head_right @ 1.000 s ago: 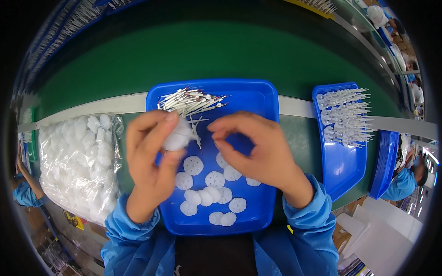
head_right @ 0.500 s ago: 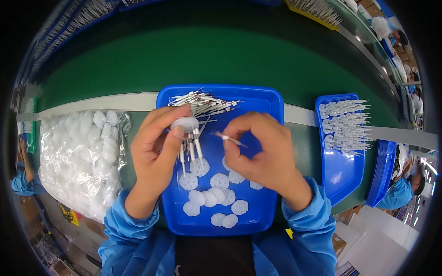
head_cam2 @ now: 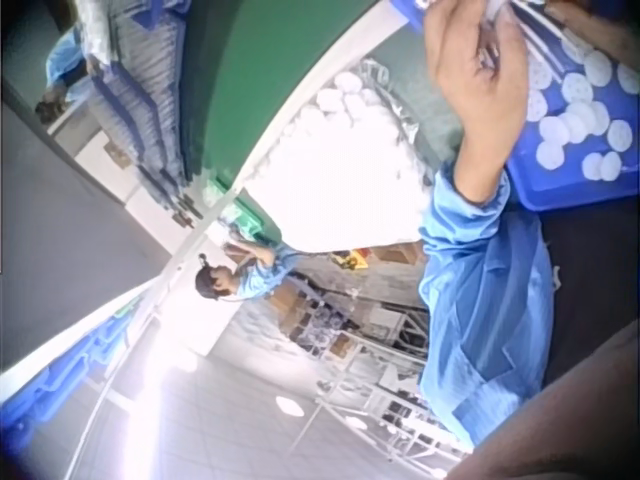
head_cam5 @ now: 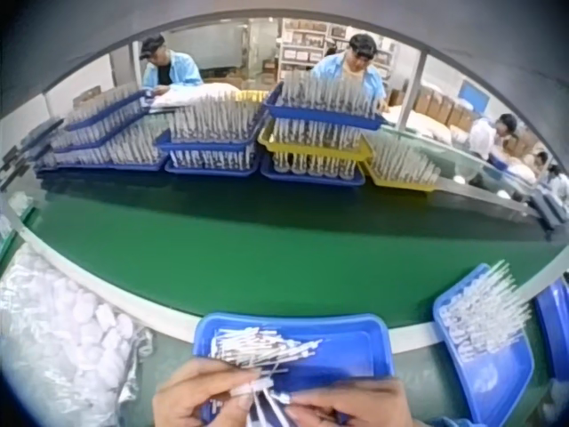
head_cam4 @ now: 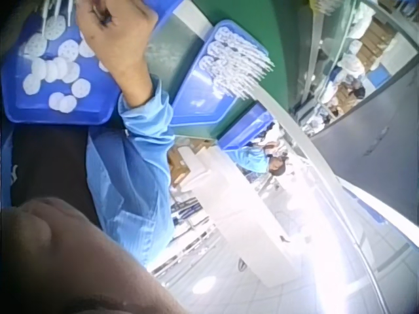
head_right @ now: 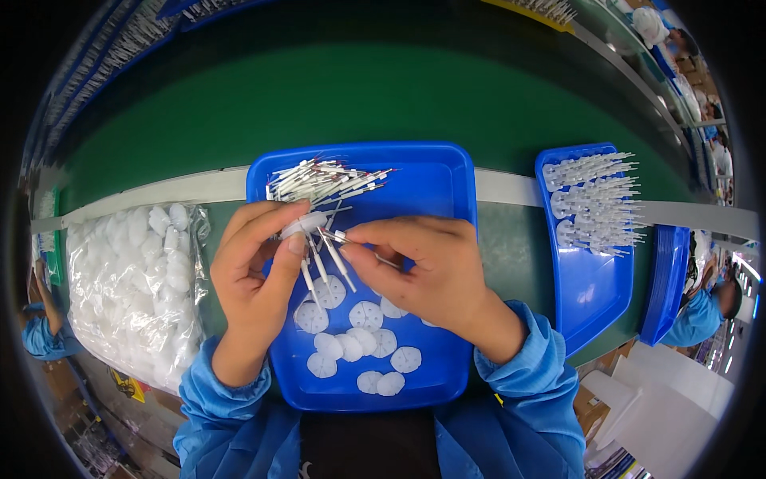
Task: The person inserts thin white sticks into small white circular discs at a factory workstation. They pick up a disc and a stick, insert the stick into the disc, and place the assembled unit into a blue tray. The process is repeated continuously throughout the clip.
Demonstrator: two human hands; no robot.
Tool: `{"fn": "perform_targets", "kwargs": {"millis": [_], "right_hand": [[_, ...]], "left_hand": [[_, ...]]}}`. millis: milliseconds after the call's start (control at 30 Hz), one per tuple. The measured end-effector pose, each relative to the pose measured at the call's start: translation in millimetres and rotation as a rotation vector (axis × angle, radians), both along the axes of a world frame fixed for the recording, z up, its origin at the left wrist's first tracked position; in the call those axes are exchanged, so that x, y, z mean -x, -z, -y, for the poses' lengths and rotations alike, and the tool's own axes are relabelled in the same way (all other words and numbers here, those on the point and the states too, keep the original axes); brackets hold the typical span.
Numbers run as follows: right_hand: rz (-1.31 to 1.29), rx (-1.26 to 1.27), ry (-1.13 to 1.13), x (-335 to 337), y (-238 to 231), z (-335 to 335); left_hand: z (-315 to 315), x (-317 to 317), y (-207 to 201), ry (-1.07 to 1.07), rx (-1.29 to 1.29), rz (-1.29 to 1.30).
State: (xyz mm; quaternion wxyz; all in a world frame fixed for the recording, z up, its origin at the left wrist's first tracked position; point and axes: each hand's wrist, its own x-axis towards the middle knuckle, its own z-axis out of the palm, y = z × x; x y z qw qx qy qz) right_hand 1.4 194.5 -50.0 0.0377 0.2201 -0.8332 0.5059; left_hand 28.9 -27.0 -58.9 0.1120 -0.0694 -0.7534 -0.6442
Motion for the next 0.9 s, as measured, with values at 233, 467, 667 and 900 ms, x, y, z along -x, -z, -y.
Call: {"fn": "perform_targets", "kwargs": {"millis": [233, 467, 667, 900], "right_hand": [[-0.010, -0.010, 0.051, -3.2, -5.0, 9.3], [-0.213, -0.187, 0.075, 1.2, 5.3, 6.4], [-0.440, -0.323, 0.071, 3.0, -0.7, 7.7], [-0.412, -0.226, 0.030, 5.0, 7.4, 7.7]], "left_hand": [[0.4, 0.7, -6.9, 0.021, 0.281, -0.151], [-1.4, 3.5, -5.4, 0.064, 0.422, -0.186], [-8.7, -9.4, -2.2, 0.010, 0.430, -0.061], [-12.5, -19.2, -10.2, 0.023, 0.263, 0.169]]}}
